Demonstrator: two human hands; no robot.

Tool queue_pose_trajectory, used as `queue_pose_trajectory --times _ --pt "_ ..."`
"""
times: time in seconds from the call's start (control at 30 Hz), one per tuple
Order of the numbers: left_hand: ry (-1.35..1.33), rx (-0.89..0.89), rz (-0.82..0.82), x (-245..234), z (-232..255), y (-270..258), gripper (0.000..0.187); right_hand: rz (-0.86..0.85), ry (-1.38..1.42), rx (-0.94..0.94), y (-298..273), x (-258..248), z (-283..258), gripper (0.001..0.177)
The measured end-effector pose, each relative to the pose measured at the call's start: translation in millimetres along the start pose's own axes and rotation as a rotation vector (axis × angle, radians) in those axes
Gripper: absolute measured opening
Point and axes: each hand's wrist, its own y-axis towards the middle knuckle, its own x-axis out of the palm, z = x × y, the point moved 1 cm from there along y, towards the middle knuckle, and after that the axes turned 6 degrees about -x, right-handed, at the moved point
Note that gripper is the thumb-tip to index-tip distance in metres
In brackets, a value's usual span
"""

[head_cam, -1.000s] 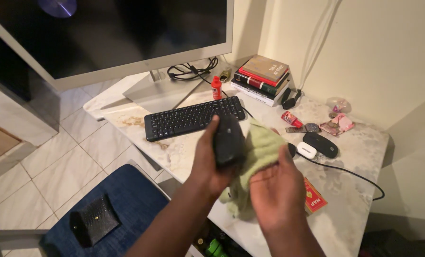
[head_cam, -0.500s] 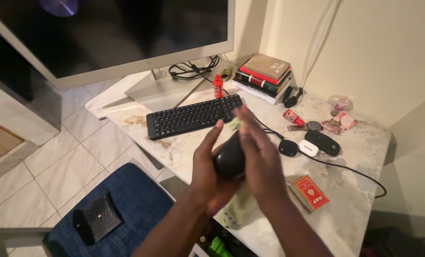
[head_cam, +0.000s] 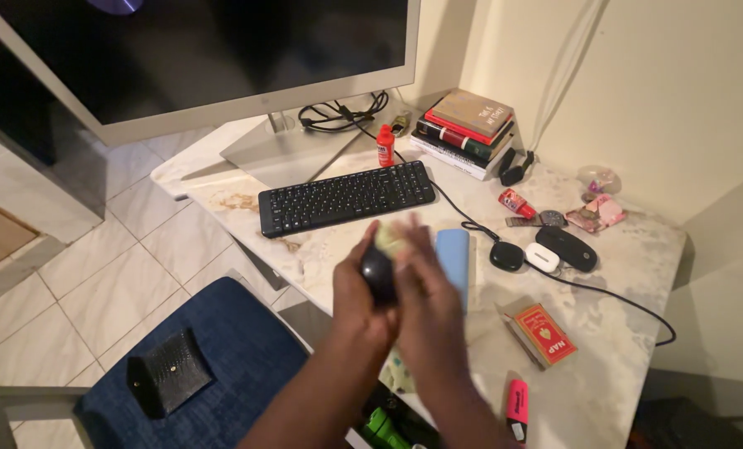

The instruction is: Cleaning various desk accessories and electronics with a cloth.

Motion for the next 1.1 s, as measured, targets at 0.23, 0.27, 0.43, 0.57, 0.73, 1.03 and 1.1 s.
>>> queue_pose_trajectory --times 0.23,0.27,0.43,0.57,0.73,1.03,1.1 --pt "0.141 0.028 0.306 1.5 -6.1 -20.4 0.036 0.295 0.742 0.517 20.0 -19.3 11.5 0.050" --pt "0.376 0.233 0.378 -17.2 3.2 -8.9 0.036 0.310 0.792 0.544 17.8 -17.8 12.0 0.050" --pt "1.088 0.768 0.574 0.1 16.4 -40.1 0.044 0.384 0.846 0.604 6.7 -0.7 2.3 0.047" --pt "1.259 0.950 0.501 13.2 17.7 -53.0 0.043 0.395 0.864 0.636 -0.2 3.6 23.0 0.041" --pt "1.394 0.821 0.624 11.7 30.9 -45.2 0.043 0.373 0.847 0.683 0.6 9.1 23.4 0.038" --pt "1.608 0.593 0.713 40.7 21.9 -56.0 0.050 0.277 0.666 0.732 -2.0 18.6 5.5 0.050" --pt "1.525 0.418 0.589 38.5 17.0 -47.2 0.073 0.192 0.449 0.700 4.7 19.8 2.3 0.053"
